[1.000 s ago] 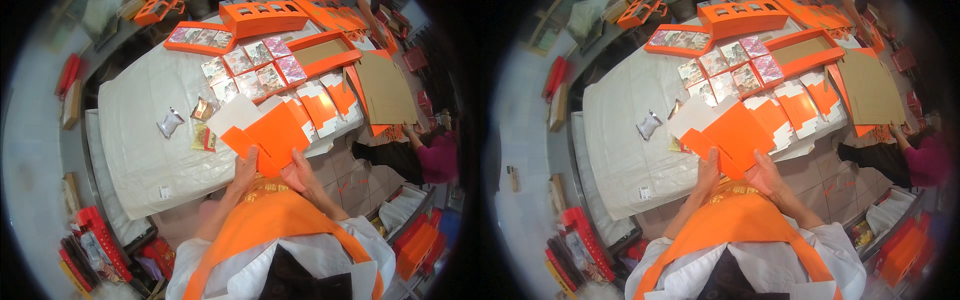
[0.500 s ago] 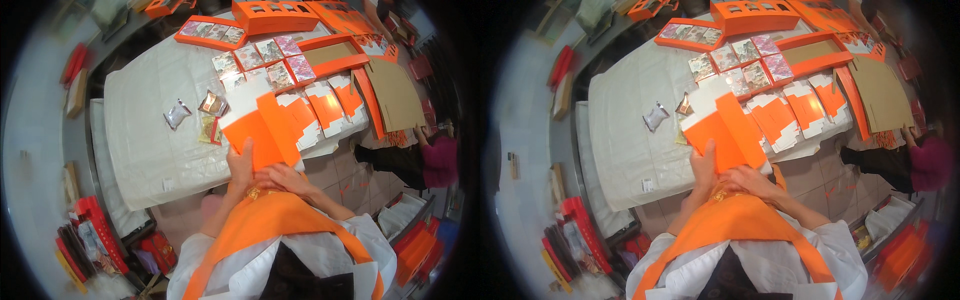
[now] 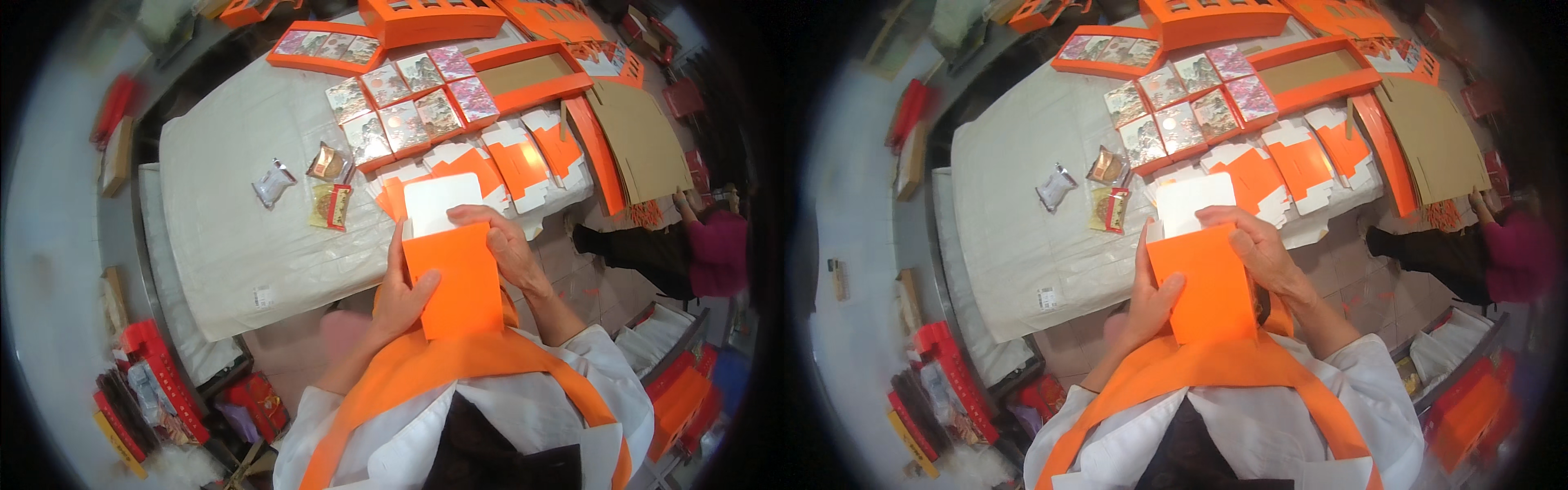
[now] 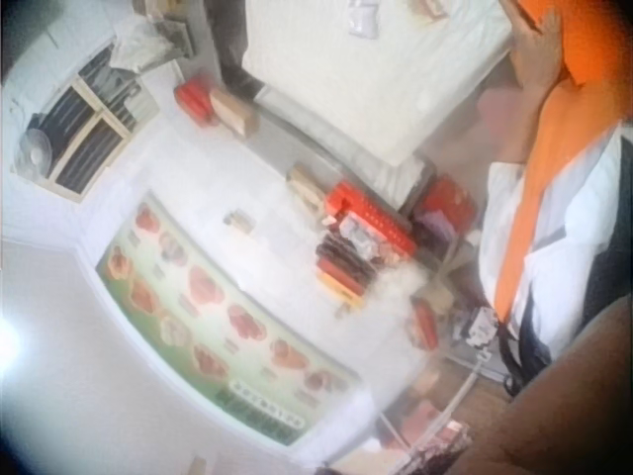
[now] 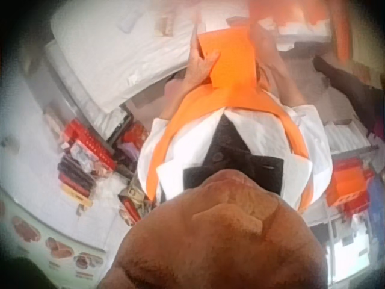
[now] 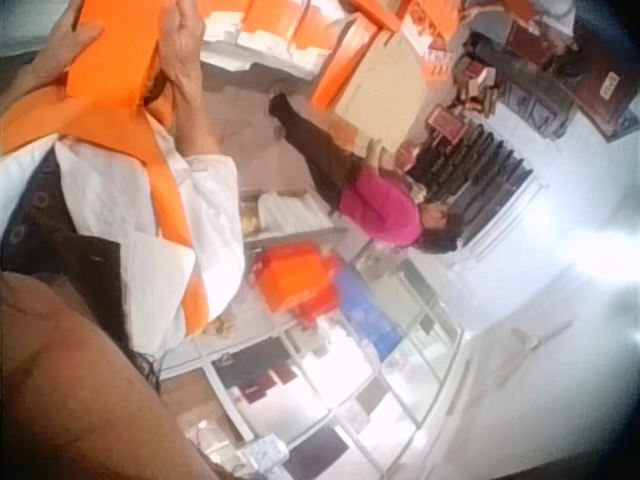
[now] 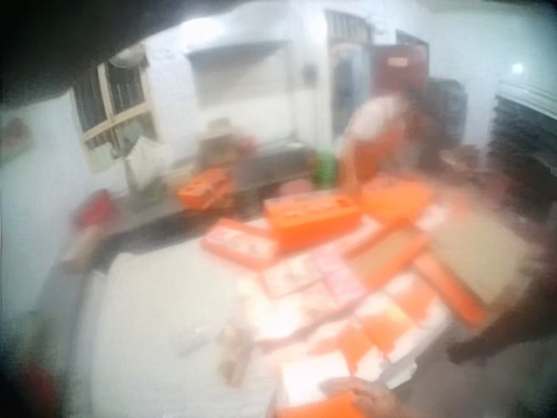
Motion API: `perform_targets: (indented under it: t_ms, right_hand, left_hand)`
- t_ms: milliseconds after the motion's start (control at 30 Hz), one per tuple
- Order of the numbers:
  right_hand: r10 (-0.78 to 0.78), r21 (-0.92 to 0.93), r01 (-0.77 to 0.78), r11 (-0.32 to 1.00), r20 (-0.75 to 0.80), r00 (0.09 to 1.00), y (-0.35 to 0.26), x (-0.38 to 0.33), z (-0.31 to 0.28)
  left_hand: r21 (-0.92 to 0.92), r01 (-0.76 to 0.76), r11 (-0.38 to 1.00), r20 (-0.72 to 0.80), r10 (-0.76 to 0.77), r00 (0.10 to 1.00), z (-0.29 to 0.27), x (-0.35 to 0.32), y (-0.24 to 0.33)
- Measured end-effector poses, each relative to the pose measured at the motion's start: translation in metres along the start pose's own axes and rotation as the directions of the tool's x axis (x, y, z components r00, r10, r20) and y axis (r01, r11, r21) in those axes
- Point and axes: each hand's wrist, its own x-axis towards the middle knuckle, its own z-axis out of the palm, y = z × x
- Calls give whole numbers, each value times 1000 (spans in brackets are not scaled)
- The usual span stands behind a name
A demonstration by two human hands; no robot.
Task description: The person assembles orange cardboard boxes by folding flat pieces into shape, inserting small packaged items, and closing the flaps. The person repeats this process for multiple units, placing finished boxes on the table.
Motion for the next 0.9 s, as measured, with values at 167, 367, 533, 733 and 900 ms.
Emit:
perform_targets:
  t_ms: [167,367,533,733,900]
  right_hand:
    - [78,153,-89,984,80,994,-10,-9,-11]
    - [-193,58,206,977,-173,966,-36,2,11]
    - [35,442,46,896,-173,984,-35,3,13]
    - [-50,126,45,991,42,998,-25,-5,-2]
    - [11,174,11,985,-124,992,-33,2,12]
  left_hand:
    - [10,84,996,53,-85,995,-15,6,-3]
    - [28,-270,962,-81,271,959,10,9,16]
    - [-69,-275,959,-254,250,934,24,5,24]
    - [138,-272,952,-60,282,958,9,9,33]
    - [130,-169,977,-108,183,977,13,14,50]
